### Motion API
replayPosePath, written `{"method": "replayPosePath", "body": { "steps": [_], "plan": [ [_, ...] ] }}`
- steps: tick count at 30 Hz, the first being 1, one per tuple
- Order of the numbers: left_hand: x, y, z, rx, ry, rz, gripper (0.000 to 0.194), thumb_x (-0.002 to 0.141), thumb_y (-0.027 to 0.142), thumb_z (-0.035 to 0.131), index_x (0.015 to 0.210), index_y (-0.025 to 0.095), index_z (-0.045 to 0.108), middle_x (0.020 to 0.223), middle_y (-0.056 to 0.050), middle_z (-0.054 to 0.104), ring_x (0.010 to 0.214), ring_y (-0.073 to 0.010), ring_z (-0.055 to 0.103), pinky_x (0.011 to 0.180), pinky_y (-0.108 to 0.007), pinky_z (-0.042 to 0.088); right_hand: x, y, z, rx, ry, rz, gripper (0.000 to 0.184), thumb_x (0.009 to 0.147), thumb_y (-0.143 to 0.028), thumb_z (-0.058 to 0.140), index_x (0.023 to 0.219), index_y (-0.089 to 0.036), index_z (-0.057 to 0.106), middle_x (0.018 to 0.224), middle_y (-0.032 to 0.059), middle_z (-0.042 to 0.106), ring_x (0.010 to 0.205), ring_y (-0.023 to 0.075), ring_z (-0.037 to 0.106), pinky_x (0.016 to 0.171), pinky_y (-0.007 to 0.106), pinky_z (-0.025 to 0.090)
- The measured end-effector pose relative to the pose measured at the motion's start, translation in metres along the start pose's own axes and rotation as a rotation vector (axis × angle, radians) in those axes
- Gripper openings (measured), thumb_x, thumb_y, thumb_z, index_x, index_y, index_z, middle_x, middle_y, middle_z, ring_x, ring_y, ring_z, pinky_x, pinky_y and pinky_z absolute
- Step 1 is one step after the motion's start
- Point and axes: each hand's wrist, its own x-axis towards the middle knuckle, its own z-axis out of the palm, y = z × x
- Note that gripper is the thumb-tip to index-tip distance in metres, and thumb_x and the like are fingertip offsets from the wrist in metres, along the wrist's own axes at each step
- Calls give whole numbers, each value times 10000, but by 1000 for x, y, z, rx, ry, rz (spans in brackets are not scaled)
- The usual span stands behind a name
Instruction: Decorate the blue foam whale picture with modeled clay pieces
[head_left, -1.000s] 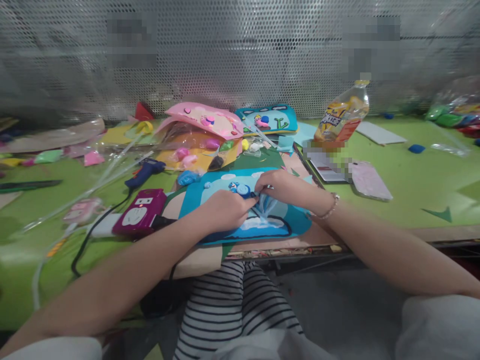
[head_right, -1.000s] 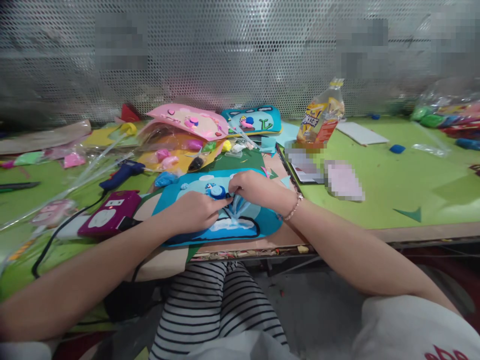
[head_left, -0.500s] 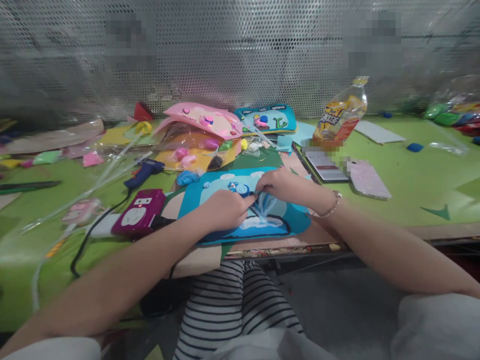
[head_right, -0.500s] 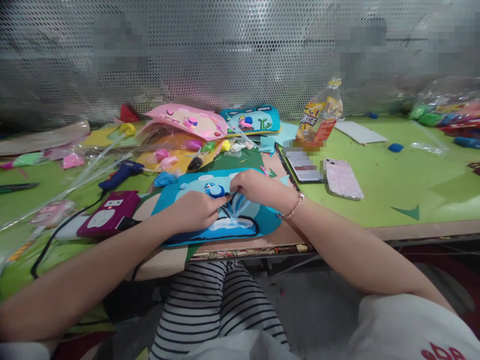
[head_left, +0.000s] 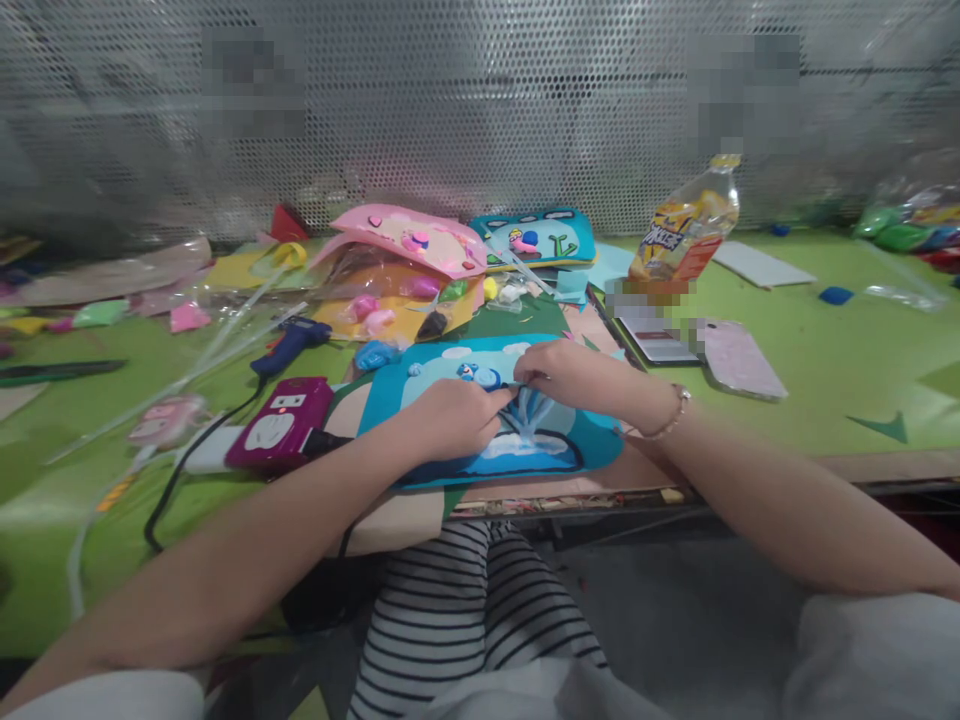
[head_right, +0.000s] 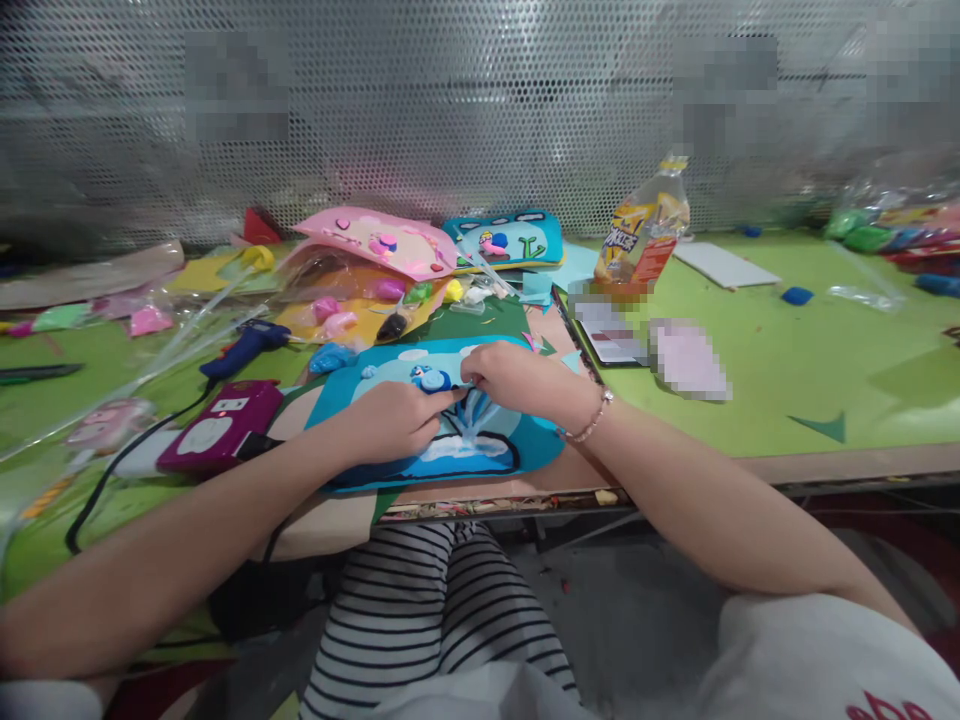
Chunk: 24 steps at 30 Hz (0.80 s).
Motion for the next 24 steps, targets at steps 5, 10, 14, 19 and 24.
{"method": "replayPosePath", "body": {
  "steps": [5,10,14,19,24],
  "plan": [
    [0,1,0,18,1,-7,484,885,226,351,1342,205,510,813,-105,715,660,-245,653,586,-324,432,-1,-1,-2,-3,-30,13,243,778,-7,463,814,-150,656,860,76,678,819,180,598,742,263,425],
    [0,0,-2,37,-6,-11,479,889,229,341,1338,199,505,819,-106,715,662,-246,654,559,-311,406,-2,-1,-2,-24,-32,7,235,788,-25,453,806,-145,654,846,81,668,810,182,592,727,268,424],
    [0,1,-3,37,-15,-15,485,886,224,343,1346,185,493,808,-110,710,663,-250,652,561,-313,402,-3,-2,-3,-22,-24,13,229,777,-21,460,782,-149,650,835,74,669,792,173,591,728,267,423],
    [3,6,-5,13,-32,-35,452,904,250,341,1313,151,504,793,-114,704,688,-261,665,553,-311,385,-3,-2,-2,-34,-44,44,223,802,-45,463,817,-156,656,875,70,685,827,182,610,729,270,430],
    [4,10,-6,22,-38,-53,460,906,263,328,1316,144,500,755,-112,694,680,-274,667,537,-314,368,-4,-4,-4,-18,-58,75,212,813,-62,481,842,-166,663,882,55,695,816,170,619,715,261,427]
  ]
}}
